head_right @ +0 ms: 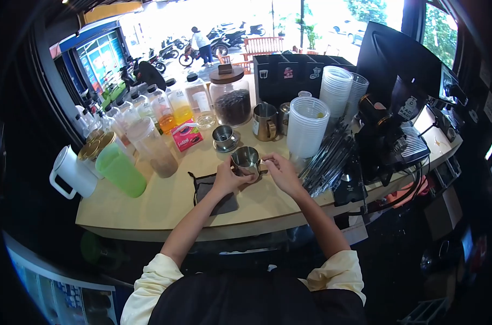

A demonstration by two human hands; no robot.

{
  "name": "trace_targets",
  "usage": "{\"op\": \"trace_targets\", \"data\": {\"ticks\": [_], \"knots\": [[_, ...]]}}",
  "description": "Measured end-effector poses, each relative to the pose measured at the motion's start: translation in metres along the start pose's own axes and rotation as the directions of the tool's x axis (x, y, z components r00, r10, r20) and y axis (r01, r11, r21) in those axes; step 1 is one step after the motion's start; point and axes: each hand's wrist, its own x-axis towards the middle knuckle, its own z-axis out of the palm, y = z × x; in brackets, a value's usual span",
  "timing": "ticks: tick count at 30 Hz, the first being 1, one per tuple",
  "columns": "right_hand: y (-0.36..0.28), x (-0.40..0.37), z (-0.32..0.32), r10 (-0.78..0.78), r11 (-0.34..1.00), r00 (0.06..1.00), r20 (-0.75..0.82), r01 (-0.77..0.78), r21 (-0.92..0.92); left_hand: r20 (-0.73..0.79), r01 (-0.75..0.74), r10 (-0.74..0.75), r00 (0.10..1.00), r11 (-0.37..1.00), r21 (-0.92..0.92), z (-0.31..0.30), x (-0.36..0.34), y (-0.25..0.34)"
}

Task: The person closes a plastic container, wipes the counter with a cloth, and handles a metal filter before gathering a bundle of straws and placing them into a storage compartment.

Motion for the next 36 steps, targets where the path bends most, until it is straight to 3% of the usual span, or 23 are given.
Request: {"op": "trace_targets", "data": {"ticks": [2,4,5,7,11,22,26,28,30,36], "knots": [[0.003,0.014,0.004,0.041,0.995,0.999,0.031,-0.044,0.086,-0.026,0.006,-0.005,1.0,0.999,0.039,-0.011,-0.003,0.006],[0.001,0.031,0.012,0.131,0.918,0.991,0.014,-0.127,0.377,-0.097,0.035,-0.044,0.994,0.995,-0.088,-0.026,-0.01,0.011],[0.0,0.041,0.017,0.19,0.89,0.982,0.01,-0.177,0.42,-0.109,0.044,-0.053,0.993,0.996,-0.083,-0.033,-0.013,0.009],[0.01,0.065,0.032,0.197,0.895,0.98,0.023,-0.189,0.405,-0.217,-0.055,0.046,0.975,0.998,-0.039,-0.049,-0.021,0.006],[0.03,0.115,0.065,0.268,0.925,0.962,0.04,-0.269,0.267,-0.152,0.152,-0.155,0.976,0.988,-0.037,-0.089,-0.044,0.016],[0.034,0.142,0.091,0.165,0.983,0.979,0.122,-0.173,0.056,-0.298,0.166,-0.163,0.94,0.986,-0.016,-0.126,-0.073,0.011],[0.034,0.143,0.089,0.211,0.965,0.971,0.115,-0.225,0.131,-0.284,0.187,-0.177,0.942,0.982,0.005,-0.126,-0.069,0.001],[0.037,0.145,0.084,0.125,0.94,0.978,0.166,-0.17,0.295,-0.272,0.178,-0.165,0.948,0.984,0.025,-0.124,-0.065,-0.003],[0.029,0.144,0.077,0.112,0.946,0.981,0.157,-0.153,0.284,-0.266,0.104,-0.091,0.96,0.994,0.033,-0.121,-0.06,-0.007],[-0.04,0.126,0.049,0.018,0.955,0.981,0.191,-0.074,0.288,-0.263,0.146,-0.126,0.956,0.988,0.057,-0.113,-0.052,0.002]]}}
